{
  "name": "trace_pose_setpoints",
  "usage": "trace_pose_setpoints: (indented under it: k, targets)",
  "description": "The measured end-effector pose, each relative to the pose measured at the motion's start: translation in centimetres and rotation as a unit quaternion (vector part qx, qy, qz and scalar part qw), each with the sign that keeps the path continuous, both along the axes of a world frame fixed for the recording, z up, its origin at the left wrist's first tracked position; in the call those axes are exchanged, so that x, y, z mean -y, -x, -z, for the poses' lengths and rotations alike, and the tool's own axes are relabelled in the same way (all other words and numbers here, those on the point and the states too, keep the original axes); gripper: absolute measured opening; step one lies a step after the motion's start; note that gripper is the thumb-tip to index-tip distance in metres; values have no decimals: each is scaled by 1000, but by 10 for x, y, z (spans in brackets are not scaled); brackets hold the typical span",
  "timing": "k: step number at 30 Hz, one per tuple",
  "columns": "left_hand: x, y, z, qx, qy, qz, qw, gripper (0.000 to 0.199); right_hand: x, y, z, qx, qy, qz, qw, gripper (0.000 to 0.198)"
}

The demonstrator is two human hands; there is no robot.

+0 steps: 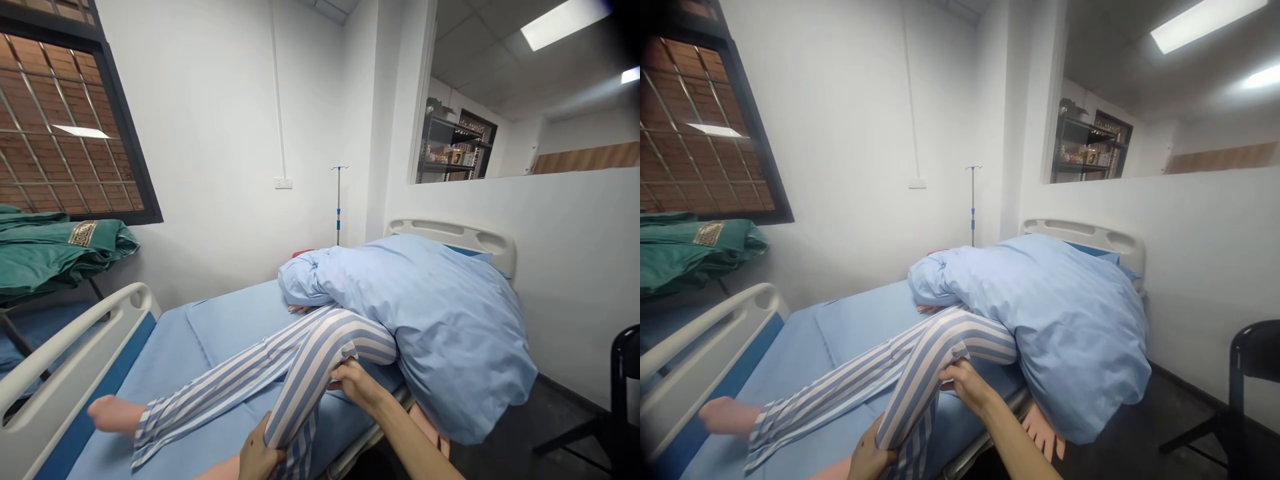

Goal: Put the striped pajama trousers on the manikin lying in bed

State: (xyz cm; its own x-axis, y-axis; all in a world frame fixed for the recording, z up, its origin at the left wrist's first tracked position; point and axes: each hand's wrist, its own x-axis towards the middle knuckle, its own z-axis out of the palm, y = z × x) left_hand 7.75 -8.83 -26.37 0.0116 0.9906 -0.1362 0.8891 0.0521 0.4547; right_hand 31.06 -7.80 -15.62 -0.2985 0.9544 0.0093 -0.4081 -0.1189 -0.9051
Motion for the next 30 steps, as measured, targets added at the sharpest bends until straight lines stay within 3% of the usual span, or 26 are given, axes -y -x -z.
trace_pose_setpoints:
  k: [8, 12, 17, 21, 30]
  targets:
    - [1, 28, -16, 3, 14, 10, 1000, 68, 10, 5, -1, -46, 16, 0, 999, 26]
    - [8, 50, -26, -40, -1, 35, 999, 63, 16, 15, 3, -90, 37, 12, 995, 23]
    - [22, 80, -33, -98, 11, 2, 995, 72, 23, 31, 19, -155, 62, -7, 986, 23]
    - [35, 101, -40, -128, 3, 17, 992, 71, 28, 44, 34, -181, 89, -11, 979, 24]
    - [58, 120, -66, -207, 13, 21, 978, 68, 40, 66, 56, -228, 125, -40, 965, 22]
